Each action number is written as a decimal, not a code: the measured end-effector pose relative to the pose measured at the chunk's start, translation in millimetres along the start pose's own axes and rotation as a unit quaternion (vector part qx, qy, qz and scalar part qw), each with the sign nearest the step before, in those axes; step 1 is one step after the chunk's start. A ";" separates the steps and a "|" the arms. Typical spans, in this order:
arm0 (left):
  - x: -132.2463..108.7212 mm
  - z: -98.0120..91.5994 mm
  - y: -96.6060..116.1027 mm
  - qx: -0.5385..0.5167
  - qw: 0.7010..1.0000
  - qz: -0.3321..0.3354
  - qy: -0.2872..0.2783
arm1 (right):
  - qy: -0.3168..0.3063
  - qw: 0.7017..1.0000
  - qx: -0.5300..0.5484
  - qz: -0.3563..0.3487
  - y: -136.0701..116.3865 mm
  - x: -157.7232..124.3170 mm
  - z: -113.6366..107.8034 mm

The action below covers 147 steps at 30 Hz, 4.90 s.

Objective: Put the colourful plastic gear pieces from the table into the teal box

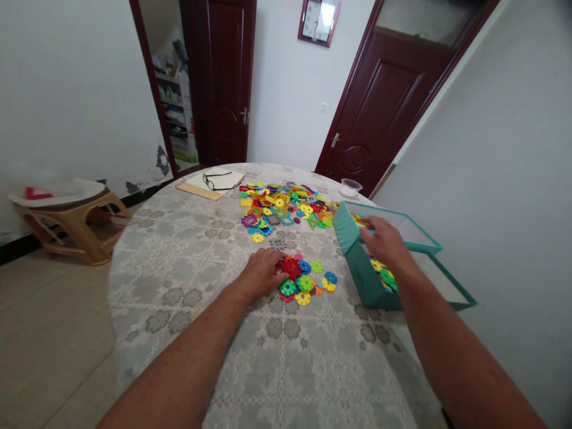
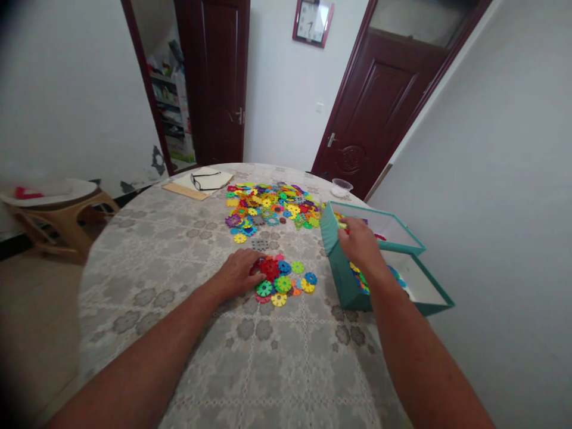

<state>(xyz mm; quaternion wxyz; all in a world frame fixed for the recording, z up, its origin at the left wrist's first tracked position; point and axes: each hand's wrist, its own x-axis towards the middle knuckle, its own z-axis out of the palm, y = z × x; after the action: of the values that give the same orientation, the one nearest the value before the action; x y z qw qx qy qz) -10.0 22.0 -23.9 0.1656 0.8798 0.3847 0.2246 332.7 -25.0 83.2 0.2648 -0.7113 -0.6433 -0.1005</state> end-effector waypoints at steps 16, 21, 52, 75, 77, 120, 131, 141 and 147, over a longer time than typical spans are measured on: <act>3.4 0.2 2.8 -0.404 0.914 -0.027 0.016 | -0.139 0.934 0.328 -0.026 -122.4 -93.3 94.8; 4.8 -2.9 4.8 -0.506 0.861 -0.056 0.002 | -0.168 0.923 0.345 -0.030 -124.7 -93.6 86.6; 6.8 8.6 -10.4 -0.059 0.991 0.002 0.117 | -0.166 0.848 0.477 0.158 -73.7 -87.5 82.9; 5.1 6.9 17.6 -0.525 0.843 -0.097 -0.067 | -0.130 0.927 0.342 0.084 -102.5 -96.0 96.0; 5.4 9.5 16.5 -0.531 0.838 -0.101 -0.069 | -0.141 0.928 0.339 0.071 -106.6 -94.4 95.2; 11.0 -3.3 1.4 -0.434 0.893 -0.084 0.077 | -0.254 0.901 0.353 0.002 -140.7 -56.4 76.3; 4.1 -8.5 16.0 -0.453 0.887 -0.085 0.007 | -0.148 0.942 0.288 0.086 -126.0 -54.6 56.0; 0.7 -10.8 8.2 -0.213 0.976 -0.006 0.043 | -0.013 0.990 -0.086 0.112 11.5 25.9 -12.9; -0.5 -8.5 8.6 -0.130 0.990 0.054 -0.019 | 0.001 0.976 -0.153 0.155 60.7 35.0 -15.0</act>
<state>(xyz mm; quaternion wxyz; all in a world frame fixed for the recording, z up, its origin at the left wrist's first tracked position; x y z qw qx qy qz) -9.5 17.0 -12.9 0.2739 0.8743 0.3013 0.2643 399.7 -4.3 97.7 0.1660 -0.8345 -0.5017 -0.1560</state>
